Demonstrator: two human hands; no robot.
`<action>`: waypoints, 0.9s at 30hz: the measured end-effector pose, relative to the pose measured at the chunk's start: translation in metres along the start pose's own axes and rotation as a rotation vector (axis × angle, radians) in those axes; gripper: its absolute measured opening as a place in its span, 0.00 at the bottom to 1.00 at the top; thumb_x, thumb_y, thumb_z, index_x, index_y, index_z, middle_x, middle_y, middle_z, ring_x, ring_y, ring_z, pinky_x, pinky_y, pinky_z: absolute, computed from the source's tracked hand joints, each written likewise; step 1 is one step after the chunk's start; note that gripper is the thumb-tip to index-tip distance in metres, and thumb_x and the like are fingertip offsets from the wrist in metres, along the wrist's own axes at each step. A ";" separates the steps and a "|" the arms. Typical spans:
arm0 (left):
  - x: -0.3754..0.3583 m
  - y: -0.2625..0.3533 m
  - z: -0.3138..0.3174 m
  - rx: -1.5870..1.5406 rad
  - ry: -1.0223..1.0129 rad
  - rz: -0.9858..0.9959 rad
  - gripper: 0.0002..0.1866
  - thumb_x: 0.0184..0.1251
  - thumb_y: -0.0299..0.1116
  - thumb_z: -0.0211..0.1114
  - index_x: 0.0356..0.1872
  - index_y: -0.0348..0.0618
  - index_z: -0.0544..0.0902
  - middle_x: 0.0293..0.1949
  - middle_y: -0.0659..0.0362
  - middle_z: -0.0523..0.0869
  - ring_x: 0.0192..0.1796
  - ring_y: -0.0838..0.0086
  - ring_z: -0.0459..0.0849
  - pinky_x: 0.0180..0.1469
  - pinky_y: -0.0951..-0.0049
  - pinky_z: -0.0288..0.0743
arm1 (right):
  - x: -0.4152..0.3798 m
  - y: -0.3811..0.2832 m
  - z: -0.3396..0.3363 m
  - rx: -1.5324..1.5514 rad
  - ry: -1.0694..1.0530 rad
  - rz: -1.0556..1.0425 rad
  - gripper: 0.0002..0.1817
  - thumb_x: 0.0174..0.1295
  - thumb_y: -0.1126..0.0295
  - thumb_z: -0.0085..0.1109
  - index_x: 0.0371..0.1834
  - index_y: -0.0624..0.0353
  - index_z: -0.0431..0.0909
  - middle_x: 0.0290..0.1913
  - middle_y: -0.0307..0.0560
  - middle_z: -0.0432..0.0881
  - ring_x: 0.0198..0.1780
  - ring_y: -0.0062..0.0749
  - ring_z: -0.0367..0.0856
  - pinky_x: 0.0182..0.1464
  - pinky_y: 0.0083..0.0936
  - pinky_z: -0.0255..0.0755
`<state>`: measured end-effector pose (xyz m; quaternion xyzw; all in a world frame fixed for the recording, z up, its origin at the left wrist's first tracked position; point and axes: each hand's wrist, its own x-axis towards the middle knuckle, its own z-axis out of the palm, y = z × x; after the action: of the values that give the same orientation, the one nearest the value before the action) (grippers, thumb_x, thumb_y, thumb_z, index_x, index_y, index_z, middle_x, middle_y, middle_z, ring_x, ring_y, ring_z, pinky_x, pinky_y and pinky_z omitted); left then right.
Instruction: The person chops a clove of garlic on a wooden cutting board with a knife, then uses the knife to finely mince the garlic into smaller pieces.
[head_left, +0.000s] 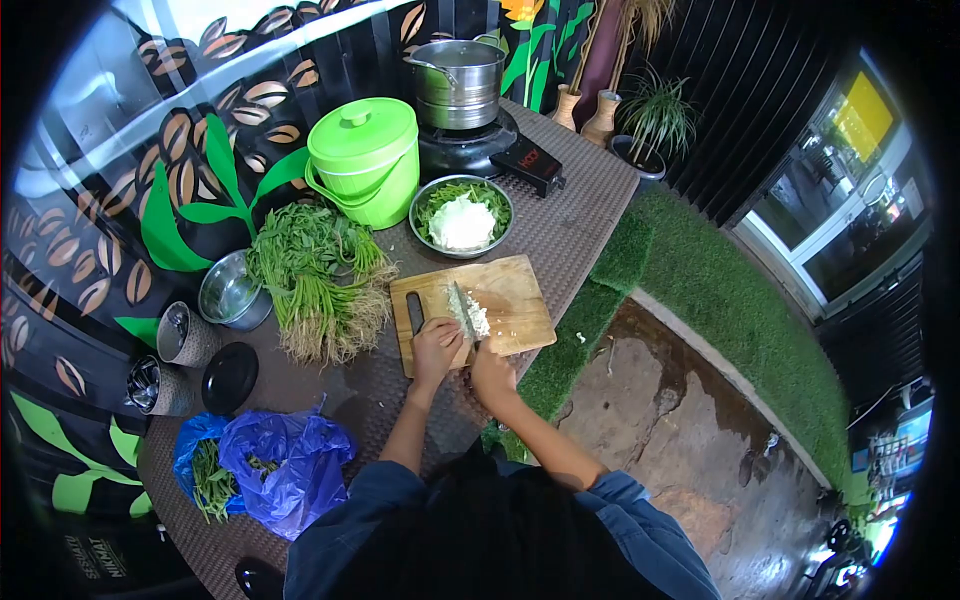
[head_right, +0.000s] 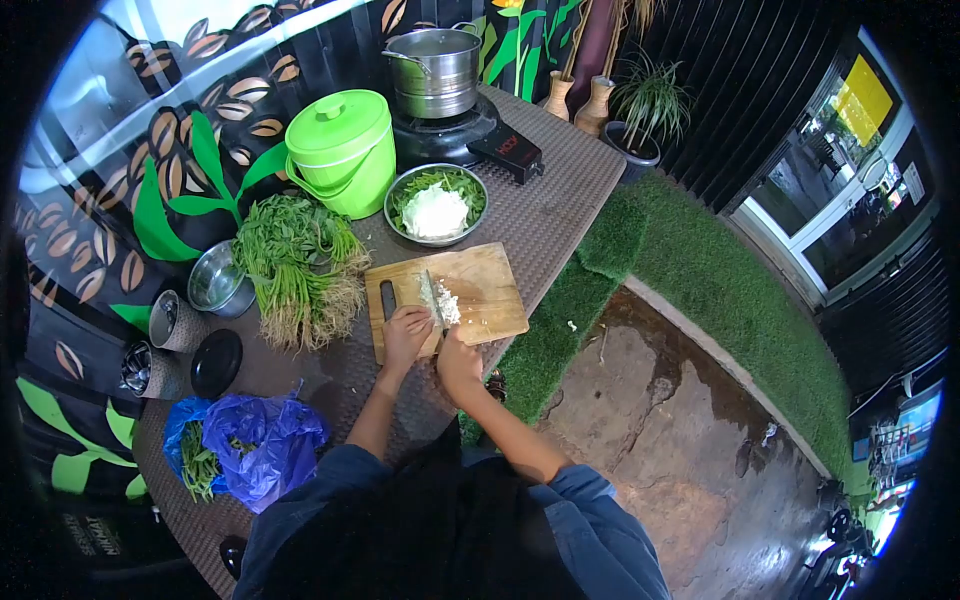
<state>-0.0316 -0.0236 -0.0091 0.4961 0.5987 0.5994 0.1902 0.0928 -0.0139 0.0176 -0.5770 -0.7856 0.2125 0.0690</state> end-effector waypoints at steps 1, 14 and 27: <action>0.000 0.000 0.001 -0.003 -0.001 0.001 0.08 0.52 0.22 0.69 0.34 0.31 0.85 0.39 0.53 0.84 0.40 0.65 0.86 0.44 0.74 0.81 | 0.002 0.000 -0.001 -0.002 0.002 0.001 0.18 0.66 0.65 0.42 0.52 0.69 0.63 0.35 0.67 0.83 0.39 0.56 0.84 0.41 0.45 0.79; 0.002 0.010 0.000 0.138 0.003 0.020 0.07 0.51 0.23 0.70 0.32 0.34 0.86 0.38 0.55 0.84 0.41 0.64 0.84 0.44 0.70 0.79 | 0.007 0.000 -0.015 0.033 -0.137 0.030 0.17 0.66 0.66 0.43 0.49 0.70 0.63 0.39 0.69 0.81 0.43 0.59 0.83 0.46 0.47 0.77; 0.002 0.005 0.001 0.269 0.015 0.071 0.06 0.50 0.24 0.70 0.31 0.36 0.87 0.37 0.55 0.84 0.41 0.63 0.83 0.45 0.69 0.76 | 0.004 -0.002 0.000 -0.008 0.031 -0.045 0.18 0.66 0.64 0.42 0.49 0.69 0.64 0.28 0.66 0.82 0.31 0.55 0.85 0.32 0.42 0.80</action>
<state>-0.0293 -0.0225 -0.0041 0.5334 0.6573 0.5237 0.0960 0.0896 -0.0107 0.0180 -0.5627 -0.7981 0.1985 0.0838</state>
